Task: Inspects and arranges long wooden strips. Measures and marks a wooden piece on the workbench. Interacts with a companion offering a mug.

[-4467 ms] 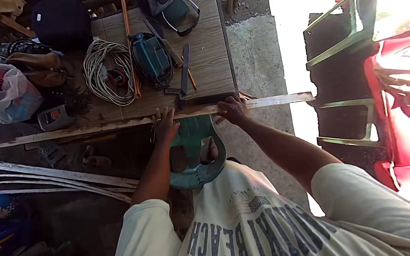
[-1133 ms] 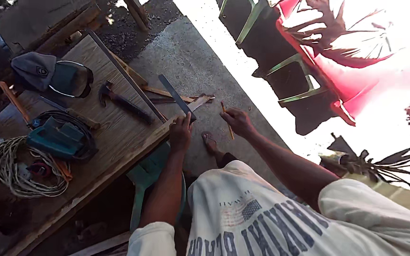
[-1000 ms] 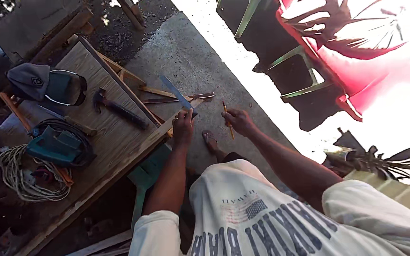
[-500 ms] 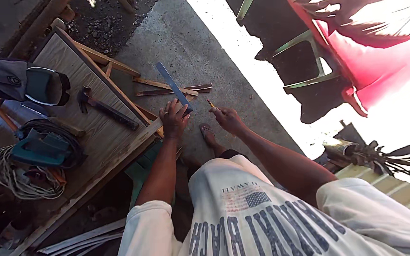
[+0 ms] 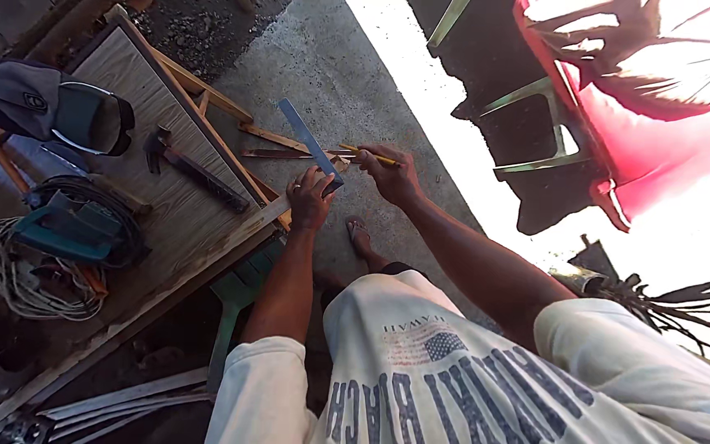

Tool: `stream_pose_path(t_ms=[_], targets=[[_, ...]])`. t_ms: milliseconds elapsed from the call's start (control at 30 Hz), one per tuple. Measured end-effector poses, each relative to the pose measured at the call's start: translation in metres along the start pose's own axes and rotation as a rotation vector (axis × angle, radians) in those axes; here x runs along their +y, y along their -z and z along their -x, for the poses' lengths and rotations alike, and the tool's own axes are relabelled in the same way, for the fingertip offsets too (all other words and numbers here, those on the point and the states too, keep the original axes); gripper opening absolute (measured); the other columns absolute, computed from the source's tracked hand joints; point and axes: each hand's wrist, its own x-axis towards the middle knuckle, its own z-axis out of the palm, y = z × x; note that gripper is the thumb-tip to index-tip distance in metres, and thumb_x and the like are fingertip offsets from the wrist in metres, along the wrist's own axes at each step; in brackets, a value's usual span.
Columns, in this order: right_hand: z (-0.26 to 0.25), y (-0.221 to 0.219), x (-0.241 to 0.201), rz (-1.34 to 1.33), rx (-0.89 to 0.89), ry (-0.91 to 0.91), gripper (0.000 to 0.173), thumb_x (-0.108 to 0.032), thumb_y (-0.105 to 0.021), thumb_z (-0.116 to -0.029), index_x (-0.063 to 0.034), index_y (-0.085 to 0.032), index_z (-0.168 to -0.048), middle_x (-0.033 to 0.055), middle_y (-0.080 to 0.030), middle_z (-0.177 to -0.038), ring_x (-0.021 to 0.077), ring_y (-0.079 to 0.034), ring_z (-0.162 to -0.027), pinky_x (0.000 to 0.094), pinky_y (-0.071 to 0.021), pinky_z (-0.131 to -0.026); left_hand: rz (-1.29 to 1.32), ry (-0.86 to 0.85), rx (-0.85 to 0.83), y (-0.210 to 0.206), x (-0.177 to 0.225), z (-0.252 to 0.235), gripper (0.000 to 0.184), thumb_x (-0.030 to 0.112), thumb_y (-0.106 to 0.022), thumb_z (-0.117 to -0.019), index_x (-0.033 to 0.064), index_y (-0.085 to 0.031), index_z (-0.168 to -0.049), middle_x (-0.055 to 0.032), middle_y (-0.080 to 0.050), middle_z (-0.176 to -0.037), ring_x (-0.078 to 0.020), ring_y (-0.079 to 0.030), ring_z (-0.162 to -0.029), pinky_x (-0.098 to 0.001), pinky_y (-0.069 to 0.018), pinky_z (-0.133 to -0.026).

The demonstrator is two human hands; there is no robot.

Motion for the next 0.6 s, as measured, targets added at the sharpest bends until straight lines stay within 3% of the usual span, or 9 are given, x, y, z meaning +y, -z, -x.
stream_pose_path(t_ms=[67,300,400,533,600], targets=[[-0.002,-0.013,0.007,0.082,-0.039,0.049,0.035,-0.032,-0.051,-0.1079,-0.0119,-0.072,-0.128,0.0044,-0.077,-0.104,0.0115,-0.073,-0.091,0.0364,-0.0603,-0.086,-0.006,-0.002,0.017,-0.002,-0.001,0.000,0.038,0.039,-0.073,-0.0935,0.0385,-0.069,-0.131,0.0013,-0.052,-0.153,-0.0258,-0.049,-0.139,-0.0603,-0.0328,-0.114],[0.006,-0.027,0.014,0.166,-0.143,0.040,0.035,-0.029,-0.048,-0.1081,-0.0128,-0.072,-0.129,0.0072,-0.076,-0.106,0.0176,-0.073,-0.093,0.0430,-0.0580,-0.086,0.018,0.006,0.008,0.003,0.002,0.000,0.036,0.038,-0.073,-0.0941,0.0366,-0.070,-0.130,0.0012,-0.053,-0.153,-0.0258,-0.050,-0.139,-0.0585,-0.0333,-0.115],[0.014,-0.018,0.014,0.202,-0.179,0.078,0.035,-0.029,-0.048,-0.1083,-0.0121,-0.072,-0.128,0.0084,-0.077,-0.106,0.0189,-0.073,-0.093,0.0437,-0.0580,-0.085,0.020,0.014,-0.001,0.003,0.003,-0.001,0.037,0.039,-0.073,-0.0940,0.0375,-0.070,-0.131,0.0012,-0.052,-0.154,-0.0259,-0.048,-0.141,-0.0585,-0.0319,-0.116],[0.041,0.011,0.006,0.285,-0.237,-0.007,0.034,-0.030,-0.047,-0.1070,-0.0139,-0.076,-0.116,0.0053,-0.077,-0.098,0.0181,-0.073,-0.089,0.0461,-0.0576,-0.081,0.004,0.015,0.003,0.003,0.002,-0.001,0.038,0.041,-0.073,-0.0936,0.0390,-0.069,-0.131,0.0009,-0.053,-0.153,-0.0263,-0.049,-0.140,-0.0581,-0.0321,-0.116],[0.060,0.024,0.008,0.248,-0.194,0.003,0.033,-0.028,-0.047,-0.1076,-0.0116,-0.074,-0.118,0.0054,-0.077,-0.101,0.0161,-0.073,-0.090,0.0430,-0.0581,-0.082,0.000,0.014,-0.017,0.006,0.003,0.000,0.038,0.041,-0.071,-0.0948,0.0391,-0.068,-0.133,-0.0008,-0.051,-0.155,-0.0263,-0.048,-0.142,-0.0572,-0.0308,-0.117]])
